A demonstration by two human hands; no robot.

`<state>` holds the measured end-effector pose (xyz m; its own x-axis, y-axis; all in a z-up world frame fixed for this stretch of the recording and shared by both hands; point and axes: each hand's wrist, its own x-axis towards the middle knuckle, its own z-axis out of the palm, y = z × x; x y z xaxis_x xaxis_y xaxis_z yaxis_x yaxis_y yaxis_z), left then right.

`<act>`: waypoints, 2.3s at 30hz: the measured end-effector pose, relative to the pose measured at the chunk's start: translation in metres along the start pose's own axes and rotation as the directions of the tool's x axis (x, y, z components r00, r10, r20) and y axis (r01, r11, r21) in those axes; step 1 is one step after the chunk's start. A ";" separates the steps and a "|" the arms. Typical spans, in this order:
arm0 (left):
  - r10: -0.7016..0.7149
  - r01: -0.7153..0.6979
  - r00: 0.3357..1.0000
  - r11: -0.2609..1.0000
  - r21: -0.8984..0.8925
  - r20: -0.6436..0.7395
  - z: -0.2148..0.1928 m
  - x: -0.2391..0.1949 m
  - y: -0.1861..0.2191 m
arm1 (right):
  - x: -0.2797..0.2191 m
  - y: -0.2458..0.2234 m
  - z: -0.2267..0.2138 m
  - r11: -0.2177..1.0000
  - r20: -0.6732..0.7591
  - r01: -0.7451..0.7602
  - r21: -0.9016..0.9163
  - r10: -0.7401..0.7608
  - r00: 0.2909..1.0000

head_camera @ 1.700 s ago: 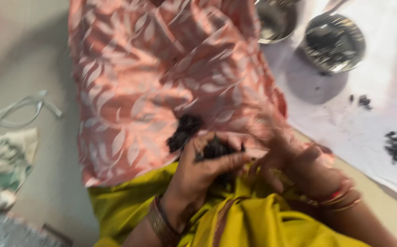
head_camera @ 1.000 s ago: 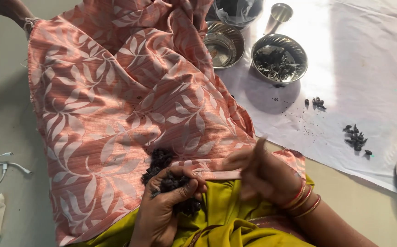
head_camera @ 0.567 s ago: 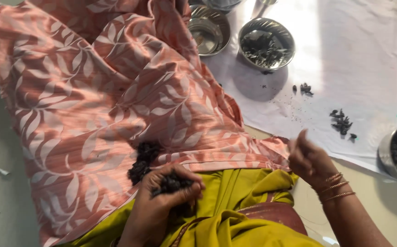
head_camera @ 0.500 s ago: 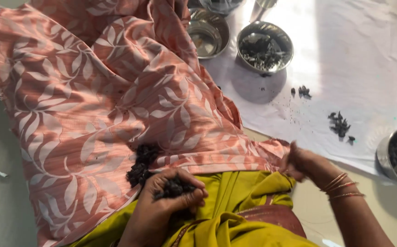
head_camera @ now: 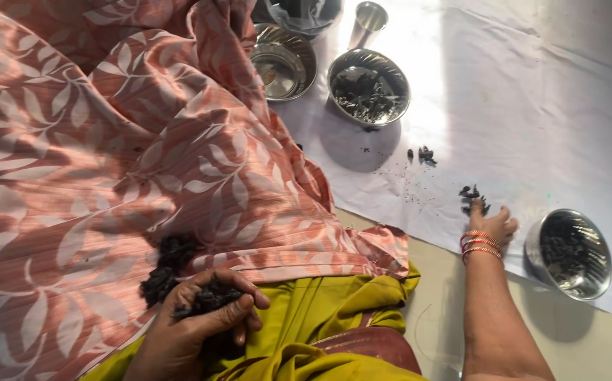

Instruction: The person sits on the floor and sorts small, dark dried items by hand. They pick up the items from a white sheet, manipulate them between their fingers, and place them into a metal bowl. The person also holds a larger cluster of the dried items in their left hand while working.

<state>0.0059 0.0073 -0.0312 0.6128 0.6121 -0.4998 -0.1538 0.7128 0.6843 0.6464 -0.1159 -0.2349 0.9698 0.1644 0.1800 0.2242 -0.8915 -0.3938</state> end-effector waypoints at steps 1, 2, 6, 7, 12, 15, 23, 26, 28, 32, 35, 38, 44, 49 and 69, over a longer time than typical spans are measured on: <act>0.003 -0.003 1.000 1.000 -0.003 0.004 0.008 0.001 0.006 | 0.006 0.007 0.012 1.000 -0.005 0.002 0.000 -0.002 1.000; -0.043 0.043 0.998 0.999 0.004 -0.043 0.015 0.002 0.012 | 0.009 0.014 0.026 0.993 -0.045 0.107 0.052 -0.104 0.994; -0.032 0.033 0.999 0.999 0.043 -0.009 0.017 0.003 0.012 | -0.005 0.003 0.046 0.928 -0.031 0.316 0.198 -0.316 0.948; -0.038 0.038 0.999 0.998 0.046 -0.010 0.015 0.003 0.010 | -0.014 -0.007 0.051 0.930 -0.027 0.310 0.197 -0.311 0.950; -0.065 0.068 0.996 0.997 0.049 -0.055 0.013 0.003 0.008 | -0.065 -0.075 0.053 0.810 0.017 0.511 0.288 -0.538 0.843; -0.045 0.046 0.998 0.999 0.016 -0.044 0.015 0.002 0.009 | -0.076 -0.089 0.026 0.790 0.056 0.340 0.510 -0.425 0.903; -0.028 0.024 0.999 0.994 -0.102 -0.038 0.013 0.001 0.008 | -0.065 -0.050 -0.003 0.903 0.061 0.284 0.322 -0.319 0.946; -0.029 0.025 0.999 0.992 -0.123 -0.033 0.012 0.000 0.007 | -0.092 -0.085 -0.019 0.848 0.038 0.448 0.282 -0.477 0.878; -0.019 0.015 0.999 0.992 -0.124 -0.030 0.010 -0.001 0.007 | -0.093 -0.093 -0.013 0.848 0.068 0.462 0.261 -0.493 0.867; -0.027 0.016 0.998 0.986 -0.165 -0.062 0.004 -0.004 0.006 | -0.082 -0.093 -0.001 0.935 0.156 0.304 0.180 -0.333 0.930; -0.015 0.004 0.998 0.981 -0.195 -0.054 0.004 -0.005 0.007 | -0.083 -0.090 -0.006 0.917 0.156 0.301 0.263 -0.348 0.925; -0.007 0.000 0.999 0.980 -0.199 -0.035 0.005 -0.003 0.009 | -0.105 -0.111 -0.028 0.808 0.131 0.496 0.318 -0.556 0.821; -0.014 0.004 0.999 0.978 -0.211 -0.046 0.006 -0.005 0.013 | -0.094 -0.106 -0.009 0.810 0.123 0.510 0.289 -0.559 0.820; -0.024 0.002 0.996 0.972 -0.233 -0.088 0.007 -0.008 0.016 | -0.093 -0.112 -0.018 0.906 0.216 0.268 0.326 -0.348 0.912; -0.001 -0.013 0.999 0.963 -0.268 -0.053 0.006 -0.010 0.017 | -0.019 -0.055 0.019 0.743 0.477 -0.141 0.654 -0.261 0.839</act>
<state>0.0020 0.0115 -0.0109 0.5706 0.6287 -0.5283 -0.3641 0.7703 0.5235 0.6170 -0.0618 -0.2338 0.8013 0.5718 -0.1760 0.0929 -0.4096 -0.9075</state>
